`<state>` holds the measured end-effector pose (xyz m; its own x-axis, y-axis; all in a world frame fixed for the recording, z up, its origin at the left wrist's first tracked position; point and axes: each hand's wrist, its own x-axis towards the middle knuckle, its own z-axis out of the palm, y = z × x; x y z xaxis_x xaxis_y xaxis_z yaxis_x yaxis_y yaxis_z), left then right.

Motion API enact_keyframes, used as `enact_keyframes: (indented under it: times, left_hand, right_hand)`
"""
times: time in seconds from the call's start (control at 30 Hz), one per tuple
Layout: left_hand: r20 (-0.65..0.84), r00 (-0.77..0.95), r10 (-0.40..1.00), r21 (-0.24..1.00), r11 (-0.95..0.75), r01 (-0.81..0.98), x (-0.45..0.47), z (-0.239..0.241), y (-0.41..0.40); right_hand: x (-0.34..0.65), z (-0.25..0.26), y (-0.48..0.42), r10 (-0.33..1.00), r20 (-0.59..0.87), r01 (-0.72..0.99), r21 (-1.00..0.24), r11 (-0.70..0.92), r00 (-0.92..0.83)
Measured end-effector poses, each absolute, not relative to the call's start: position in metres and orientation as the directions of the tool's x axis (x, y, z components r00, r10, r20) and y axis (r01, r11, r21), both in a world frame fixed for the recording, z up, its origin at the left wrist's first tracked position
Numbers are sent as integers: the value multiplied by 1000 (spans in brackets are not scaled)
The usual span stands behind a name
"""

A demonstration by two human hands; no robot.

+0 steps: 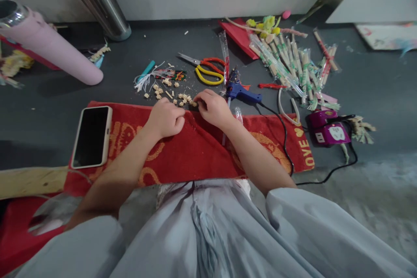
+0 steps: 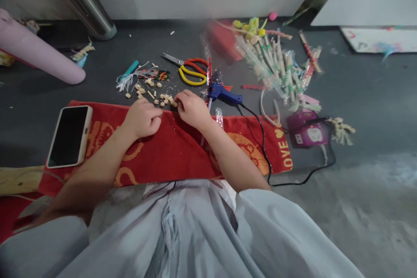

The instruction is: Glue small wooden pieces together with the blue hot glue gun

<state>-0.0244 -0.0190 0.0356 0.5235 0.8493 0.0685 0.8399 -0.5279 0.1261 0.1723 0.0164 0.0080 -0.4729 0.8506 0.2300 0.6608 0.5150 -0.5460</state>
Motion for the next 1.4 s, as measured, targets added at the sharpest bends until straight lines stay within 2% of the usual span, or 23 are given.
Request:
enact_keyframes:
  times: [0.2, 0.47, 0.93, 1.13, 1.4]
  left_hand:
    - [8, 634, 773, 125, -630, 766, -11, 36, -28]
    - [-82, 559, 825, 131, -547, 827, -10, 39, -30]
    - [7, 576, 817, 101, -574, 813, -13, 26, -29]
    - [-12, 573, 820, 86, -570, 817, -14, 24, -28]
    - [-31, 537, 843, 104, -532, 841, -13, 26, -26]
  right_hand:
    - [172, 5, 18, 856, 234, 646, -572, 505, -462]
    - [170, 3, 18, 860, 250, 662, -555, 504, -445]
    - [170, 2, 19, 868, 221, 669, -562, 487, -445]
    - [169, 3, 19, 876, 198, 680, -564, 468, -439]
    - [169, -1, 22, 855, 306, 613, -599, 515, -420]
